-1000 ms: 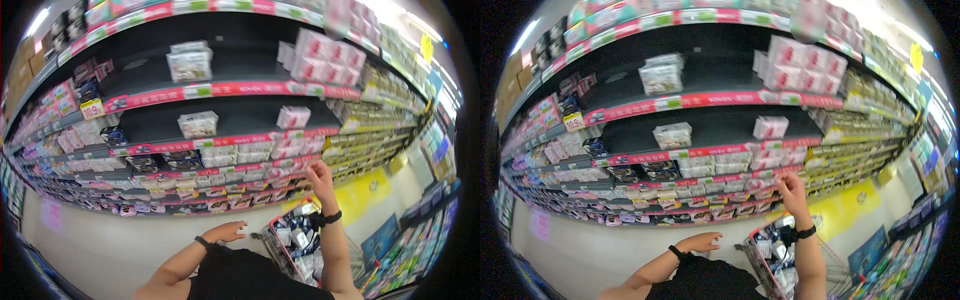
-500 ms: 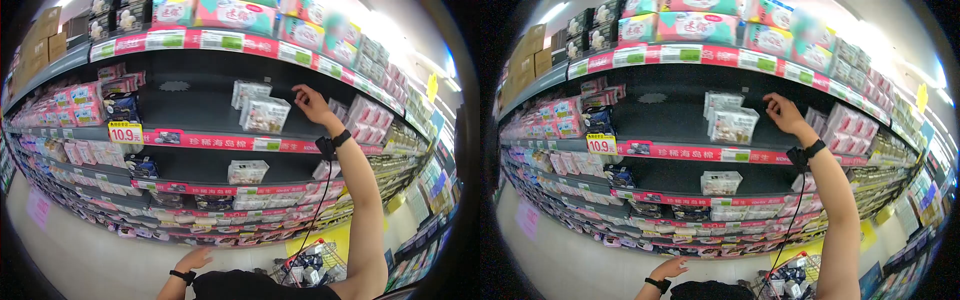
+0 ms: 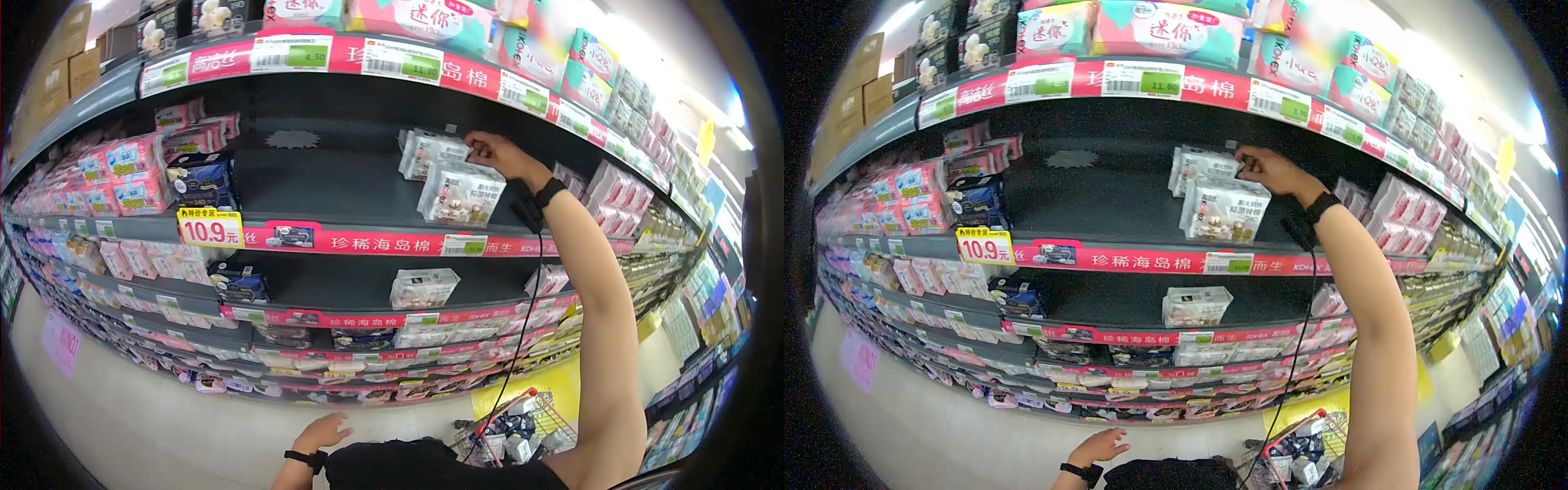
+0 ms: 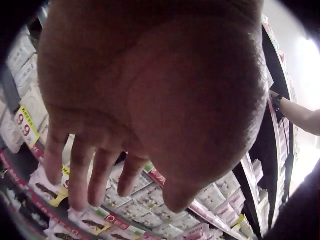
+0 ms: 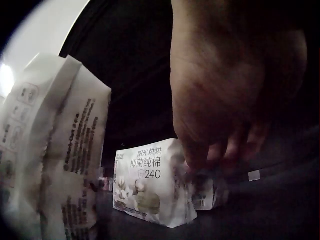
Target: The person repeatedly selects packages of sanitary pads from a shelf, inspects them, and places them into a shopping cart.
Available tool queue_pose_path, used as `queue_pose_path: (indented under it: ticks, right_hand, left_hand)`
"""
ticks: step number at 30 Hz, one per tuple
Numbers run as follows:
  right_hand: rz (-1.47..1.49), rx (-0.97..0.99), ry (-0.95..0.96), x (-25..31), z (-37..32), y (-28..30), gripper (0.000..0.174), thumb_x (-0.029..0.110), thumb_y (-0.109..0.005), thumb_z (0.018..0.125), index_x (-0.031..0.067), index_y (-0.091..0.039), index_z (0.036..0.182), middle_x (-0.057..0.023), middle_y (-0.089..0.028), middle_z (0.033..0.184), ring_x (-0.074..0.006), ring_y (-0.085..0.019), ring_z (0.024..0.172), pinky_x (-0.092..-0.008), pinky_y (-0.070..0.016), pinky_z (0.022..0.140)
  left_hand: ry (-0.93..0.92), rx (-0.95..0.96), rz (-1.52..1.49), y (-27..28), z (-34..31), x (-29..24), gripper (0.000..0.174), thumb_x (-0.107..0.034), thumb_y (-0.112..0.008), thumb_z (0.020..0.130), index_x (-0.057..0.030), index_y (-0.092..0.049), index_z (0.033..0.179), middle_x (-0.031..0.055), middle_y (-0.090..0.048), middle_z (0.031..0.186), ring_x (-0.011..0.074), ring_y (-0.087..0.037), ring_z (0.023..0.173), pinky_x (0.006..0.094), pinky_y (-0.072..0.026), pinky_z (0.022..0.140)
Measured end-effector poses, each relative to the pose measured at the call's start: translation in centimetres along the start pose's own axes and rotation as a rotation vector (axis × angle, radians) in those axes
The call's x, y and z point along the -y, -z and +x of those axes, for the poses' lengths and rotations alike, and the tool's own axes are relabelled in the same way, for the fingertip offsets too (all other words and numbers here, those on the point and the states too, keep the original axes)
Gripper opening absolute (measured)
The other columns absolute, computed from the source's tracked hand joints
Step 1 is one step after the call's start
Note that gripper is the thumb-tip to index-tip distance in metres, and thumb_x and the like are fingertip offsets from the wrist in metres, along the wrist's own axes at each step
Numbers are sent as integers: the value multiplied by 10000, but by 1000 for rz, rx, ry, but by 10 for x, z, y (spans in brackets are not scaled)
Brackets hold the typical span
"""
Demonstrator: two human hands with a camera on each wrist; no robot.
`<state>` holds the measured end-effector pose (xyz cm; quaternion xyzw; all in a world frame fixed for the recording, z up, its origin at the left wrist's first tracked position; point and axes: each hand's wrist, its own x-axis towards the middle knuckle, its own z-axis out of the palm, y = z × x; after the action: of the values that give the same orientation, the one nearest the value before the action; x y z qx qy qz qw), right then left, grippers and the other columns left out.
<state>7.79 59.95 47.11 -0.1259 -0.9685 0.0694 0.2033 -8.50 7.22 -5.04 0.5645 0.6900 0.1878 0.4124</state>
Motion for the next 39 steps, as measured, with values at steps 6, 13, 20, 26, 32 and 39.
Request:
queue_pose_path:
  ticks: [6,13,20,26,32,39]
  right_hand:
    - [-112,6,10,13,-26,14,178,150,-679,956,25,-563,1010,-147,-616,814,-206,-611,745,-376,-488,686]
    - [-117,-18,-182,16,-110,30,221,154,-650,962,21,-506,858,-171,-596,704,-276,-587,662,-409,-468,647]
    - [-266,-414,-368,88,-185,47,146,95,-650,890,-4,-547,857,-211,-597,743,-383,-614,700,-449,-463,635]
    - [-99,-994,-301,119,-274,-16,123,-38,-631,886,6,-517,873,-122,-510,778,-232,-551,693,-325,-445,646]
    - [290,-926,-794,158,-484,-183,456,68,-545,1010,-17,-456,1448,-106,-574,1388,-204,-550,1257,-346,-430,1066]
    - [1400,-886,-1364,304,-603,-341,215,319,-419,1113,122,-504,1111,11,-533,1045,-123,-566,974,-341,-520,865]
  left_hand:
    - [-28,-13,20,9,9,-4,631,-502,-631,937,-28,-567,1348,218,-657,1249,386,-619,1166,458,-492,986]
    - [-103,145,77,-16,28,-4,600,-498,-632,935,-46,-568,1325,223,-655,1238,398,-616,1157,468,-497,968]
    - [-215,322,257,-24,69,-35,579,-483,-634,931,-75,-555,1335,227,-632,1294,416,-605,1167,494,-491,968]
    - [-483,372,316,-46,115,-82,520,-420,-665,930,-62,-591,1301,202,-669,1235,382,-634,1143,480,-498,965]
    - [-611,368,43,-59,132,-183,537,-323,-736,903,-59,-537,1325,137,-671,1206,304,-673,1057,423,-530,889]
    - [-964,502,-169,-126,108,-257,1110,-352,-967,646,-52,-342,1512,204,-537,1357,341,-559,1258,418,-467,1054]
